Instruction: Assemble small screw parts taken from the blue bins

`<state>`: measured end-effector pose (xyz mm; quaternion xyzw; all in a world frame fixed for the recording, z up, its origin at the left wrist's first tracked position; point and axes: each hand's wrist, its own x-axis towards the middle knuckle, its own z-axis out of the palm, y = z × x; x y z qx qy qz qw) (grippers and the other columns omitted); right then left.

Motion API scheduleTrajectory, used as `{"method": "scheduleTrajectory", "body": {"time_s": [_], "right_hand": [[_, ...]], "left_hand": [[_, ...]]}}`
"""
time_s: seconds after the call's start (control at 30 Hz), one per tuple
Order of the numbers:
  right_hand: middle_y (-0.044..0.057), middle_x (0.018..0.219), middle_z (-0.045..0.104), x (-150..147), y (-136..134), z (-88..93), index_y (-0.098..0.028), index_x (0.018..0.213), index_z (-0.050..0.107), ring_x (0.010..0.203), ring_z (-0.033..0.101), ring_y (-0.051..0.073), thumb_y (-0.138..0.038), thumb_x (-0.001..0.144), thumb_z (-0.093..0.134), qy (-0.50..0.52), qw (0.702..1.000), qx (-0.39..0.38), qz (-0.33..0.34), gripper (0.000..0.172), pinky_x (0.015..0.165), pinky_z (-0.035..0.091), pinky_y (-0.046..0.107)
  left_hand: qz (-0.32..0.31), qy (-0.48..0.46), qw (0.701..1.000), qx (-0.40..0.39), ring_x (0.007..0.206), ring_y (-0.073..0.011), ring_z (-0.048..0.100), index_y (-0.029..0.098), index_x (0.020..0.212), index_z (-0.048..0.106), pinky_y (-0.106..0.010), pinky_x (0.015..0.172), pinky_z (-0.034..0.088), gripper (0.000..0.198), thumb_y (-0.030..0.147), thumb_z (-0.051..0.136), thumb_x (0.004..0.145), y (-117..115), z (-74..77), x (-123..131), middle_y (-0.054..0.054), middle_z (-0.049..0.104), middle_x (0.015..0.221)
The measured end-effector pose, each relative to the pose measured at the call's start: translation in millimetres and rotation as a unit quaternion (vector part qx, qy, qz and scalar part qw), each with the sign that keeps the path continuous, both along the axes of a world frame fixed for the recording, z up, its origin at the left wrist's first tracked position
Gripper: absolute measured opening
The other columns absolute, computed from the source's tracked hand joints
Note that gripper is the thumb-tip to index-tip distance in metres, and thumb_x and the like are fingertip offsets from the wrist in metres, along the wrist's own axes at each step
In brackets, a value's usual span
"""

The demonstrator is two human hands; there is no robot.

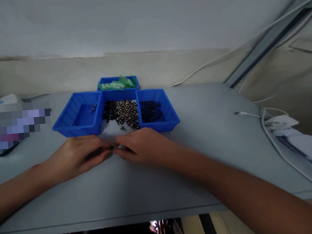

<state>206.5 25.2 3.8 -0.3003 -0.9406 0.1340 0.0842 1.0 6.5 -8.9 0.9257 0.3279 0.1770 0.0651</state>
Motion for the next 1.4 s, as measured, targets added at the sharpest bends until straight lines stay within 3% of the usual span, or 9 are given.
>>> {"method": "scheduleTrajectory", "body": {"time_s": [0.23, 0.4, 0.63, 0.73, 0.87, 1.07, 1.17, 1.3, 1.4], "right_hand": [[0.001, 0.072, 0.061, 1, 0, -1.6, -0.017, 0.089, 0.056, 0.062, 0.056, 0.012, -0.028, 0.085, 0.041, -0.013, 1.0, -0.005, -0.014, 0.019, 0.057, 0.037, 0.024], [0.001, 0.071, 0.062, 2, 1, -3.1, -0.018, 0.088, 0.055, 0.063, 0.057, 0.013, -0.03, 0.086, 0.038, -0.022, 0.999, 0.001, -0.034, 0.021, 0.058, 0.038, 0.024], [0.001, 0.068, 0.061, -4, -1, -10.2, -0.018, 0.077, 0.055, 0.059, 0.056, 0.013, -0.025, 0.084, 0.04, -0.027, 1.0, 0.009, -0.002, 0.019, 0.054, 0.037, 0.024], [0.001, 0.069, 0.061, -1, -2, -7.6, -0.018, 0.077, 0.055, 0.061, 0.056, 0.014, -0.025, 0.084, 0.04, -0.03, 0.999, 0.027, -0.019, 0.018, 0.056, 0.038, 0.025], [0.001, 0.074, 0.063, 1, -5, -2.0, -0.018, 0.087, 0.056, 0.067, 0.058, 0.014, -0.028, 0.085, 0.04, 0.015, 0.999, 0.039, -0.034, 0.019, 0.061, 0.04, 0.026], [-0.002, 0.065, 0.059, 2, -13, 9.4, -0.019, 0.08, 0.056, 0.06, 0.053, 0.01, -0.027, 0.084, 0.043, 0.049, 0.997, 0.049, 0.023, 0.016, 0.056, 0.037, 0.023], [-0.002, 0.064, 0.059, 13, -4, 22.3, -0.02, 0.086, 0.056, 0.059, 0.053, 0.01, -0.027, 0.085, 0.04, 0.058, 0.99, 0.125, -0.024, 0.017, 0.055, 0.037, 0.022], [0.002, 0.073, 0.061, 34, 23, 30.2, -0.02, 0.092, 0.055, 0.068, 0.057, 0.015, -0.03, 0.083, 0.043, 0.06, 0.927, 0.292, -0.227, 0.018, 0.058, 0.04, 0.026], [0.005, 0.077, 0.06, 41, 41, 22.6, -0.017, 0.105, 0.05, 0.074, 0.057, 0.021, -0.035, 0.081, 0.045, 0.032, 0.91, 0.286, -0.297, 0.03, 0.059, 0.043, 0.031]], "left_hand": [[0.009, 0.012, 1.0, 0.0, 0.073, -0.0125, 0.054, 0.016, 0.089, 0.055, -0.025, 0.066, 0.043, 0.021, 0.029, 0.039, 0.088, 0, -2.6, -1, -0.002, 0.057, 0.077], [0.029, 0.021, 0.999, -0.008, 0.068, -0.0119, 0.054, 0.015, 0.079, 0.055, -0.024, 0.063, 0.043, 0.024, 0.028, 0.037, 0.088, 1, -1.2, 0, -0.001, 0.055, 0.07], [-0.026, -0.013, 0.999, 0.043, 0.066, -0.0117, 0.051, 0.016, 0.086, 0.056, -0.024, 0.061, 0.042, 0.021, 0.023, 0.037, 0.089, -2, 0.3, 1, -0.001, 0.055, 0.071], [-0.011, -0.006, 0.999, 0.05, 0.063, -0.0117, 0.051, 0.015, 0.078, 0.056, -0.024, 0.058, 0.041, 0.025, 0.024, 0.036, 0.089, -2, 1.0, -1, -0.001, 0.053, 0.068], [0.019, -0.015, 1.0, 0.017, 0.063, -0.0115, 0.051, 0.015, 0.079, 0.055, -0.024, 0.058, 0.041, 0.024, 0.025, 0.035, 0.089, -1, 0.4, -2, -0.001, 0.054, 0.068], [-0.011, -0.016, 0.999, -0.036, 0.056, -0.0102, 0.049, 0.016, 0.072, 0.051, -0.023, 0.05, 0.037, 0.022, 0.024, 0.038, 0.088, -6, 0.7, 7, 0.001, 0.054, 0.064], [0.007, -0.009, 1.0, -0.021, 0.058, -0.0111, 0.052, 0.016, 0.08, 0.052, -0.024, 0.053, 0.038, 0.017, 0.024, 0.038, 0.087, -4, 2.1, 3, 0.001, 0.055, 0.066], [0.037, 0.019, 0.999, -0.001, 0.06, -0.013, 0.055, 0.017, 0.082, 0.051, -0.026, 0.053, 0.04, 0.016, 0.024, 0.038, 0.087, 1, 0.6, -4, 0.001, 0.056, 0.066], [0.058, 0.077, 0.995, 0.003, 0.059, -0.0155, 0.056, 0.017, 0.075, 0.05, -0.029, 0.053, 0.041, 0.02, 0.024, 0.036, 0.087, 3, -2.4, -4, 0.0, 0.056, 0.065]]}}
